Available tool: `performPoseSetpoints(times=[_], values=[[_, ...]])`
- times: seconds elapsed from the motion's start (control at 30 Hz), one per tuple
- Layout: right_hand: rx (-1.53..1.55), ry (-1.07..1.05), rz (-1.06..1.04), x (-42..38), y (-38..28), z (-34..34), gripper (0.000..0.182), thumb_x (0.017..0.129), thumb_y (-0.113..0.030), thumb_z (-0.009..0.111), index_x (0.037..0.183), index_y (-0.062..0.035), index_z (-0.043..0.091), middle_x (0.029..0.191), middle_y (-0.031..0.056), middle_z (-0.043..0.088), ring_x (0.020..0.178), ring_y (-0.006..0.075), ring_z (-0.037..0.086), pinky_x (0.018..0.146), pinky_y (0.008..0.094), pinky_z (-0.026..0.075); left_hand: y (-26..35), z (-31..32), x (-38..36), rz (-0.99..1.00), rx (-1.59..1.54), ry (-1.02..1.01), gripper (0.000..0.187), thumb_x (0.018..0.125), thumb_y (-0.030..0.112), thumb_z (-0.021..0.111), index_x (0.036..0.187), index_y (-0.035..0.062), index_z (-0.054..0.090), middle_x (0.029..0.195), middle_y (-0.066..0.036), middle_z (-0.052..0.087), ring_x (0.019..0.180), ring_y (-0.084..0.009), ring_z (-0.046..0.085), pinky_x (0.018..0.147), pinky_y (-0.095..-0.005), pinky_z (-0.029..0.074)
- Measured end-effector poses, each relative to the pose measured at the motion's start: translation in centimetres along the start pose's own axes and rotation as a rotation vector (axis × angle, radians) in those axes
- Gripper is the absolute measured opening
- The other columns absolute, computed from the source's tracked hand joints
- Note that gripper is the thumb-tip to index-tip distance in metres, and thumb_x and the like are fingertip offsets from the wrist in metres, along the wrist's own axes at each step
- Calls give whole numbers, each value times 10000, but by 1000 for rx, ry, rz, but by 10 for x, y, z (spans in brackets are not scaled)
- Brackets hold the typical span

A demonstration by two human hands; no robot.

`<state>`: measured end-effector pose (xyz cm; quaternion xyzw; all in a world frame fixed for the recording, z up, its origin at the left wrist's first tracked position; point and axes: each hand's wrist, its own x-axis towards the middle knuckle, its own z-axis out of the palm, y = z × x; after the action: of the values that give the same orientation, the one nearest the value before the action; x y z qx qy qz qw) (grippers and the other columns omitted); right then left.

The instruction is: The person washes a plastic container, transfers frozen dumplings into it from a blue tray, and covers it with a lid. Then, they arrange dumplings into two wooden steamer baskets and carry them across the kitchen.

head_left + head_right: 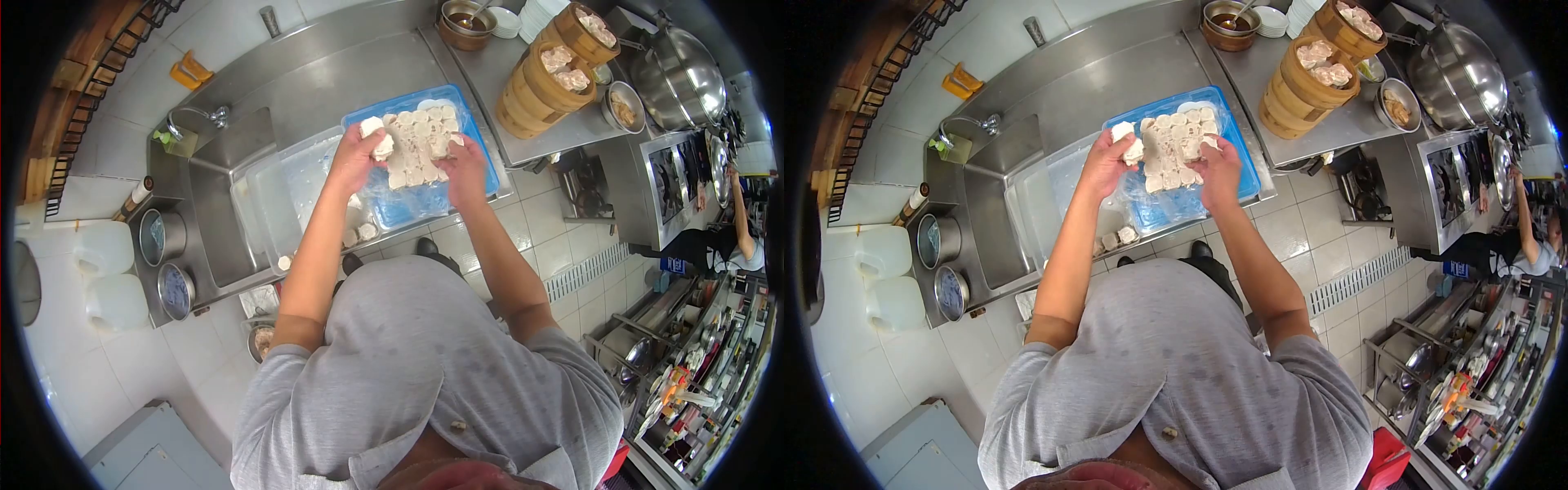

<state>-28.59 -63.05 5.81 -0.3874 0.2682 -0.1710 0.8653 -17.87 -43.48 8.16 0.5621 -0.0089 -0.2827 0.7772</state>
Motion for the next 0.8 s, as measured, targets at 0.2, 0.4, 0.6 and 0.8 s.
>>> performPoseSetpoints(times=[0.2,0.4,0.6,0.8], values=[[-67,-132,42,0,-12,-1,385,918,-20,662,1269,52,519,1169,170,632,977,254,680,844,384,604,-15,15,30,18,781,-120,575,840,305,795,1282,-7,603,982,-105,685,806,-195,691,618,-323,567],[-194,-212,32,-19,-17,16,424,921,-22,698,1299,50,521,1196,139,634,990,211,675,834,358,607,-2,10,-6,537,1129,-142,644,771,275,847,1322,37,612,1003,-112,677,798,-184,678,752,-320,564],[-410,-561,115,-49,-16,54,460,846,28,773,1262,31,577,1158,106,668,934,160,690,812,301,597,55,-8,-61,129,959,-251,458,787,146,847,1201,53,674,895,2,663,747,-81,581,692,-250,501],[-687,-911,70,-47,-6,88,371,805,9,820,1142,30,665,983,47,717,898,101,677,804,260,568,79,-63,-101,82,768,-344,393,815,58,815,1184,39,682,875,31,655,743,-30,544,657,-222,465]])
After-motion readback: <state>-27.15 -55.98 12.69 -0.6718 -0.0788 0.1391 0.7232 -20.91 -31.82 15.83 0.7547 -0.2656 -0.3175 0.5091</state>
